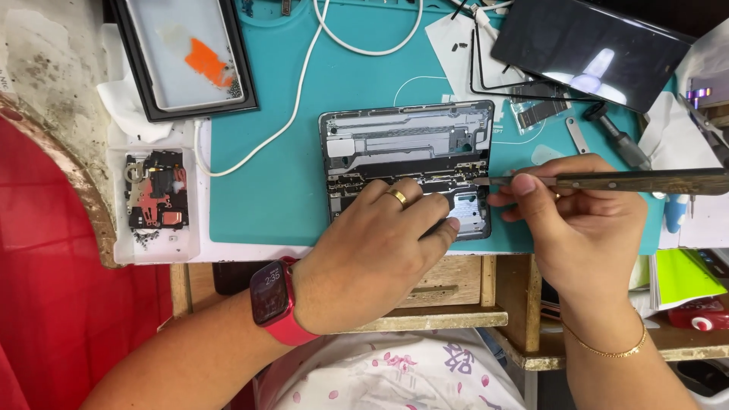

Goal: Disassembling and manipulating internal components of a mobile phone using precision tools on a repair bench.

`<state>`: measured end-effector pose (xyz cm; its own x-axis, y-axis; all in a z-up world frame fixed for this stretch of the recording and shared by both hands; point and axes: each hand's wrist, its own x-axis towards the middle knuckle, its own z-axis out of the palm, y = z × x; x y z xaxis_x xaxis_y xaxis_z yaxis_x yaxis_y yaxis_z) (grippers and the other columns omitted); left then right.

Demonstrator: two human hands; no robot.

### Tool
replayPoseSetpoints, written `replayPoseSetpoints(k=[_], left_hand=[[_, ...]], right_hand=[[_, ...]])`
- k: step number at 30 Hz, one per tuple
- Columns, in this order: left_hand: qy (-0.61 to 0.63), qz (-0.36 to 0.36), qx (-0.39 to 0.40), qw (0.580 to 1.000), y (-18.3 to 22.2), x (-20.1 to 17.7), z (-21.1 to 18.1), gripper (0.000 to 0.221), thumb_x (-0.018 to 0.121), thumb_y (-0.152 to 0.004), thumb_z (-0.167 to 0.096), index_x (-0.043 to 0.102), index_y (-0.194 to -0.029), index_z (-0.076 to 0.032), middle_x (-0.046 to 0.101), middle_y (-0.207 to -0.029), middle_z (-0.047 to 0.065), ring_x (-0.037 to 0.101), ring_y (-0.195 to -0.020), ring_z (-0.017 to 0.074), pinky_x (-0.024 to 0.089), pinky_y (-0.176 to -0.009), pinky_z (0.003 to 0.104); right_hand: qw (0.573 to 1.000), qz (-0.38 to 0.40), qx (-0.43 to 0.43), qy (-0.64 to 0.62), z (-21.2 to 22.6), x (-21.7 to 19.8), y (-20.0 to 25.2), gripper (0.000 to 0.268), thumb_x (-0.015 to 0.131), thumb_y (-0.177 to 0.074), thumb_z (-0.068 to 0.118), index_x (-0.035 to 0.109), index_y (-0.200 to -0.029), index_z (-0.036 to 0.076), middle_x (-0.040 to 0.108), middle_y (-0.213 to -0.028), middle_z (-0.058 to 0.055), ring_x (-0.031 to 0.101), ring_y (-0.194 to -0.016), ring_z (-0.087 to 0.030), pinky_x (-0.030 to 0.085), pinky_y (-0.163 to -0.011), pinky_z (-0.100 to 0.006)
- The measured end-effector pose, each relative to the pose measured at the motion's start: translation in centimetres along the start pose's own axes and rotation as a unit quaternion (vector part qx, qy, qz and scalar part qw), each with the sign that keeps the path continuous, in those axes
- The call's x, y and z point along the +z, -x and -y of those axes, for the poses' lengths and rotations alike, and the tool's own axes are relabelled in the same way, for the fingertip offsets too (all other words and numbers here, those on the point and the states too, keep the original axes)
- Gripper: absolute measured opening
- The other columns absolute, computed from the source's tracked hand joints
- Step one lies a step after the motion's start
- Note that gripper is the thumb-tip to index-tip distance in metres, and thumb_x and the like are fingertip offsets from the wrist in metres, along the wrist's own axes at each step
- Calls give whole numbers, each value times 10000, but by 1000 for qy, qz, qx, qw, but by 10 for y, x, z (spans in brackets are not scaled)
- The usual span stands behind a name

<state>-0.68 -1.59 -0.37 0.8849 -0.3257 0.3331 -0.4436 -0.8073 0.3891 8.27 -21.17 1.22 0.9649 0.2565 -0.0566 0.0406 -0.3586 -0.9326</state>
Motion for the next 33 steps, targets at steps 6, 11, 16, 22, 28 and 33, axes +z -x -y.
replayPoseSetpoints(k=[6,11,16,22,28,33], left_hand=[[5,22,-1,1000,0,-2,1,249,603,-1002,-72,711,-1224,-45,635,-1121,103,521,-925,316,425,-684,448],[-6,25,6,1000,0,-3,2,260,593,-1001,-69,719,-1228,-58,628,-1132,100,518,-942,311,424,-702,437],[-8,15,9,1000,-1,-4,1,234,592,-1016,-73,730,-1205,-56,624,-1110,95,519,-917,309,412,-690,434],[-13,18,5,1000,-2,-6,1,212,601,-1018,-65,731,-1185,-57,623,-1094,85,520,-916,299,413,-685,422],[-6,10,5,1000,-2,-6,1,206,602,-1020,-46,728,-1183,-46,619,-1090,89,512,-922,298,412,-691,423],[-5,16,3,1000,-2,-6,1,212,595,-1019,-63,729,-1183,-51,623,-1112,85,519,-931,302,409,-692,426]], right_hand=[[998,-8,2,65,0,3,2,196,696,-1075,48,565,-938,-1,695,-857,-134,761,-730,-210,592,-616,-233],[999,-20,11,48,-2,6,2,200,700,-1082,40,558,-952,-14,675,-872,-146,757,-735,-230,642,-646,-270],[998,-16,-19,55,-4,5,4,199,701,-1084,30,552,-989,-59,682,-867,-194,751,-739,-253,662,-668,-303],[998,-26,14,50,-2,7,3,206,690,-1107,-2,551,-957,-31,669,-878,-162,756,-729,-247,669,-659,-295],[998,-3,3,65,-3,3,2,226,725,-1098,15,564,-951,-41,649,-870,-148,770,-752,-249,644,-646,-277],[998,-16,3,68,-5,5,1,233,704,-1120,-8,537,-957,-11,652,-848,-137,760,-743,-226,614,-645,-265]])
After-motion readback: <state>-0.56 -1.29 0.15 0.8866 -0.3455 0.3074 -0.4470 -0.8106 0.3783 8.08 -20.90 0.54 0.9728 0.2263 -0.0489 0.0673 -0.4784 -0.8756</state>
